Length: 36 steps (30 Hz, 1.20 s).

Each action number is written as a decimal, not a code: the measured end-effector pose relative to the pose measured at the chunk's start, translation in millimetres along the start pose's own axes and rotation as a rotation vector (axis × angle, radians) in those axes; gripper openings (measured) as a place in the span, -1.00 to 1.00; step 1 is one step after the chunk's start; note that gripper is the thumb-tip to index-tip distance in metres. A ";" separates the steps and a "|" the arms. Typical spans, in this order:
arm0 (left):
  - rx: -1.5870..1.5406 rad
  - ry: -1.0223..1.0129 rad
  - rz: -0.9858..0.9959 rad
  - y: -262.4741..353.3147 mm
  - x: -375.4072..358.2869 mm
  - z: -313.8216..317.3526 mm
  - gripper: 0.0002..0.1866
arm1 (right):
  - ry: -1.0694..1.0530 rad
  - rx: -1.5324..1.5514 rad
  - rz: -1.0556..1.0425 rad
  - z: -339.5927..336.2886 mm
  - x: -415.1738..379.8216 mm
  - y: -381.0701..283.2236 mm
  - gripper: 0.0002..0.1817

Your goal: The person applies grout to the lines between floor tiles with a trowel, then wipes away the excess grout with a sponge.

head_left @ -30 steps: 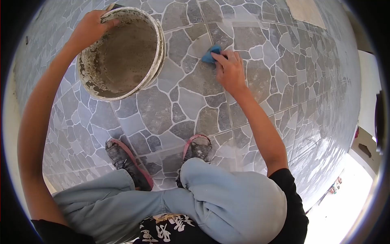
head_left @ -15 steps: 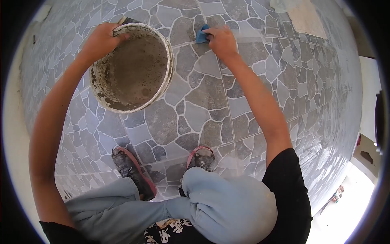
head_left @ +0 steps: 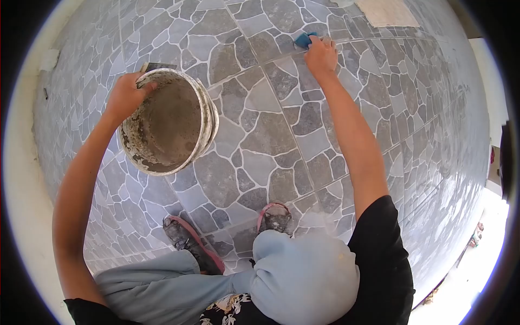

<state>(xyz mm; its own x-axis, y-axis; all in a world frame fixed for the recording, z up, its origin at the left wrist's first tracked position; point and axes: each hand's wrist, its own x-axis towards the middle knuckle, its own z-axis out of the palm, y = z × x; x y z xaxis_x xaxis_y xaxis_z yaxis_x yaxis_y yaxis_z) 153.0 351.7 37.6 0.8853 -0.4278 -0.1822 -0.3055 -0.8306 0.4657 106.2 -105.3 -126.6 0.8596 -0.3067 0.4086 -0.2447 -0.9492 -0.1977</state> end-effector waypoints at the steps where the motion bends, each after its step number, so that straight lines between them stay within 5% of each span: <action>1: 0.010 0.004 -0.001 -1.8 -1.0 -1.0 -0.70 | 0.009 0.006 0.004 3.5 -2.0 -7.1 -0.77; 3: 0.029 0.002 -0.002 -1.0 -0.4 -2.9 -0.70 | -0.094 -0.028 -0.012 -0.1 -12.5 -56.4 -0.79; 7: -0.025 -0.019 0.021 -3.3 -2.9 -3.7 -0.72 | -0.264 0.322 -0.529 -0.3 -89.0 -159.4 -0.84; 10: -0.055 -0.066 -0.020 -22.6 -2.3 -4.5 -0.71 | -0.274 0.307 -0.308 -4.0 -51.4 -100.3 -0.85; 12: -0.021 -0.074 -0.089 -37.4 -16.7 -6.2 -0.71 | -0.287 0.103 -0.083 -0.7 -16.5 -48.9 -0.66; 14: 0.007 -0.069 -0.153 -46.6 -24.1 -8.2 -0.71 | -0.214 -0.022 0.034 5.4 -2.7 -21.8 -0.83; 17: -0.078 -0.046 -0.179 -57.4 -30.4 -11.7 -0.72 | -0.157 0.037 -0.033 13.7 -29.1 -74.3 -0.85; 20: -0.076 -0.090 -0.173 -73.9 -27.9 -10.9 -0.72 | -0.330 0.309 -0.408 10.1 -84.1 -157.4 -0.88; 23: -0.042 -0.173 -0.136 -89.3 -25.7 -16.5 -0.72 | -0.376 0.377 -0.450 3.1 -82.7 -129.2 -0.82; 26: -0.138 -0.075 -0.071 -92.5 -37.4 -13.2 -0.73 | -0.210 0.097 -0.118 7.8 -29.5 -11.0 -0.72; 29: -0.053 -0.033 -0.074 -82.0 -37.6 -14.0 -0.75 | -0.329 -0.096 0.344 -3.3 25.1 91.4 -0.72; 32: -0.053 -0.009 -0.157 -70.2 -44.0 -18.1 -0.75 | -0.175 -0.174 0.247 3.6 15.8 44.7 -0.75; 36: -0.061 -0.024 -0.125 -88.0 -33.7 -11.5 -0.75 | -0.265 0.288 -0.351 22.0 -66.2 -140.5 -0.83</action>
<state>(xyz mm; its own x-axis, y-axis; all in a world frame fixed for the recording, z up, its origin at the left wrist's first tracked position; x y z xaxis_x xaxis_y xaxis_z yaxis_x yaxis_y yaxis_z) 154.0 443.3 12.8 0.9063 -0.3314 -0.2625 -0.1708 -0.8550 0.4897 93.5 50.0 -145.4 0.9607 0.0897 0.2625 0.1795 -0.9226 -0.3416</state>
